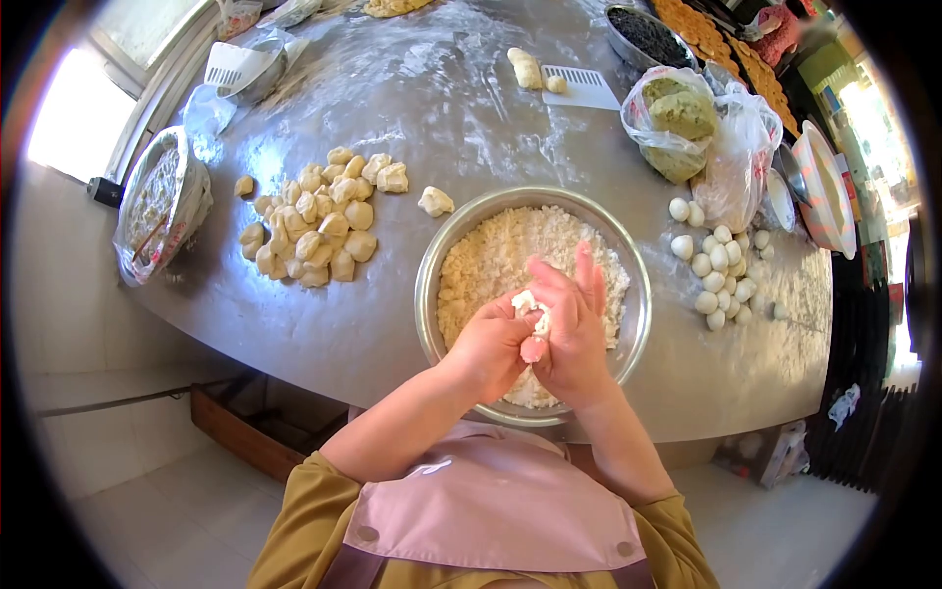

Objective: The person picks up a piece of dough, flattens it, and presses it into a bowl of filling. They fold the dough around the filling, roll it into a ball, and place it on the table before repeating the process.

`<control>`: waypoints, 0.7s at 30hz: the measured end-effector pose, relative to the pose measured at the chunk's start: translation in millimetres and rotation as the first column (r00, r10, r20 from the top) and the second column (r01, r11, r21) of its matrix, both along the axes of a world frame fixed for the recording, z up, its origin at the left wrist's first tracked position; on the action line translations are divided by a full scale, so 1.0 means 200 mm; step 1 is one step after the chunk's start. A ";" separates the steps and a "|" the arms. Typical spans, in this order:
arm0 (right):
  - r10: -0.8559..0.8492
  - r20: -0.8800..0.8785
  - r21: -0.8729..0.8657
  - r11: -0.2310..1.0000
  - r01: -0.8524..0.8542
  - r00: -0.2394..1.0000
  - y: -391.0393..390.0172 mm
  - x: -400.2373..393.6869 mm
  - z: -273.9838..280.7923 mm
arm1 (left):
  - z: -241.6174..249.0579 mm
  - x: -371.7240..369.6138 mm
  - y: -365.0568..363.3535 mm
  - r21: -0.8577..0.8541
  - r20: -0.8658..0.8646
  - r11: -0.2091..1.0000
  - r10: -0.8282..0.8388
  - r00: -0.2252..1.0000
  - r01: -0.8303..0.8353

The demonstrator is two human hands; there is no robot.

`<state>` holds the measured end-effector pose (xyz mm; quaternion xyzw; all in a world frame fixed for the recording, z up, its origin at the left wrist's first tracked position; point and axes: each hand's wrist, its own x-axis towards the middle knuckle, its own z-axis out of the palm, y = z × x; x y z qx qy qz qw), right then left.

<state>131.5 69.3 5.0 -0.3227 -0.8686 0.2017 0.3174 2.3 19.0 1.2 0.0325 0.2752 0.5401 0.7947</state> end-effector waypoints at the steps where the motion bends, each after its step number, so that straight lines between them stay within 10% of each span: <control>1: -0.013 -0.006 -0.005 1.000 0.013 1.000 0.00 -0.01 0.00 | 0.05 0.02 0.01 -0.065 -0.072 0.998 0.013 0.997 -0.018; 5: -0.030 -0.102 -0.076 0.997 0.023 0.994 0.01 0.00 -0.02 | 0.04 0.06 0.00 -0.085 -0.164 0.996 0.009 0.986 -0.023; 8: -0.022 -0.234 -0.179 0.984 -0.021 0.972 0.03 0.03 -0.03 | 0.10 0.04 0.01 -0.042 0.275 0.998 0.059 0.960 -0.049; 12: -0.053 -0.383 -0.243 0.969 -0.045 0.922 0.02 0.04 -0.07 | 0.18 0.03 0.01 -0.029 0.431 0.999 0.049 0.901 -0.041; 21: -0.164 -0.256 -0.115 0.984 0.138 0.953 -0.03 0.00 0.00 | 0.15 0.10 0.02 -0.113 -0.023 0.993 0.042 0.999 -0.044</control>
